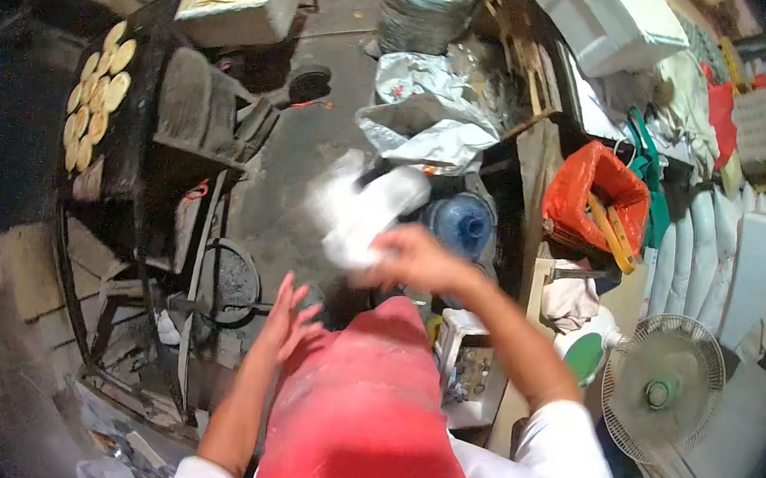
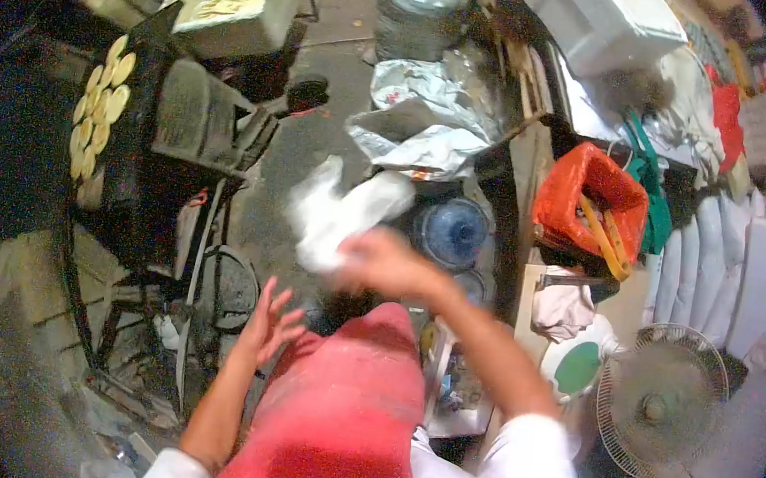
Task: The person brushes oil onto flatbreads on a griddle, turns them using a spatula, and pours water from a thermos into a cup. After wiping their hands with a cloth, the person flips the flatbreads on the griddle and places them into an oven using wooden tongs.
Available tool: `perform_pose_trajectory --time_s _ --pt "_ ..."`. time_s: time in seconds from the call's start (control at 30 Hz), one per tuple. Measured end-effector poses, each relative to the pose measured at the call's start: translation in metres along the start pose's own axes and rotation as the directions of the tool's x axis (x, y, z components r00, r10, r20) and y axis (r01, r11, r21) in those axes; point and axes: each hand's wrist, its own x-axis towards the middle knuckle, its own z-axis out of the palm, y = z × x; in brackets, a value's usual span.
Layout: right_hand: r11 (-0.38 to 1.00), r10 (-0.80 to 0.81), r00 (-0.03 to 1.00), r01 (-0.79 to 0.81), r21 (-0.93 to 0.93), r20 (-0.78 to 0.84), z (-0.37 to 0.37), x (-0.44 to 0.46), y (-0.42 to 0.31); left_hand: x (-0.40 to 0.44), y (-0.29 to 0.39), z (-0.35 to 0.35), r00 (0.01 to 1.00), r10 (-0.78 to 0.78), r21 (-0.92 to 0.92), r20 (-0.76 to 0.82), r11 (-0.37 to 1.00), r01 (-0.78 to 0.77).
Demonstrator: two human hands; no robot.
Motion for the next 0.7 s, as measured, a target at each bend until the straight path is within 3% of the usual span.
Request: perform_pose_trajectory --time_s 0.03,0.07,0.1,0.13,0.17,0.2,0.23,0.3,0.37,0.4,0.43,0.5,0.57,0.63,0.7 --pt "0.948 -0.294 0.950 0.305 -0.096 0.108 0.046 0.004 0.015 0.011 0.011 0.002 0.991 0.047 -0.105 0.128 0.994 -0.033" --pt "0.988 -0.154 0.974 0.148 0.051 0.169 0.083 -0.002 0.006 0.016 0.021 -0.002 0.927 0.141 -0.186 0.349 0.979 -0.079" --pt "0.985 -0.018 0.968 -0.025 0.171 0.249 0.112 -0.010 -0.008 0.018 0.032 -0.005 0.801 0.257 -0.275 0.541 0.954 -0.120" --pt "0.992 -0.045 0.993 0.031 0.123 0.112 0.132 -0.018 -0.020 0.000 0.055 0.007 0.848 0.321 0.012 0.422 0.933 -0.359" --pt "0.993 -0.090 0.996 0.091 0.072 -0.018 0.148 -0.024 -0.028 -0.024 0.078 0.013 0.858 0.423 0.325 0.289 0.800 -0.504" --pt "0.980 -0.200 0.972 0.199 -0.020 -0.124 0.153 -0.020 -0.011 -0.005 0.076 -0.012 0.928 0.271 -0.147 0.255 0.960 -0.240" --pt "0.968 -0.189 0.954 0.220 0.118 -0.231 0.160 -0.020 -0.011 -0.045 0.091 0.001 0.912 0.346 -0.199 0.221 0.931 -0.306" --pt "0.944 -0.326 0.830 0.264 -0.197 -0.453 0.170 -0.030 -0.037 -0.042 0.106 -0.023 0.764 0.402 -0.512 0.505 0.852 -0.110" --pt "0.771 -0.575 0.741 0.349 -0.532 -0.347 0.192 -0.028 -0.065 -0.062 0.108 -0.025 0.718 0.379 -0.453 0.584 0.886 -0.100" --pt "0.713 -0.623 0.736 0.394 -0.580 -0.265 0.209 -0.023 -0.077 -0.075 0.104 -0.024 0.710 0.343 -0.394 0.615 0.914 -0.100" --pt "0.699 -0.674 0.705 0.512 -0.499 -0.222 0.233 -0.009 -0.081 -0.089 0.098 -0.025 0.702 0.299 -0.332 0.646 0.938 -0.094" --pt "0.514 -0.769 0.632 0.519 -0.684 -0.098 0.251 -0.003 -0.083 -0.116 0.079 -0.027 0.681 0.193 -0.207 0.706 0.976 -0.063" --pt "0.544 -0.778 0.612 0.539 -0.643 -0.146 0.260 0.003 -0.074 -0.129 0.076 -0.038 0.659 0.116 -0.102 0.744 0.993 -0.059" --pt "0.672 -0.683 0.671 0.425 -0.606 -0.288 0.263 -0.003 -0.073 -0.135 0.077 -0.046 0.652 0.058 -0.003 0.756 0.996 -0.085" --pt "0.650 -0.751 0.500 0.443 -0.618 -0.432 0.250 -0.003 -0.101 -0.139 0.081 -0.057 0.719 0.059 0.061 0.692 0.988 -0.140"
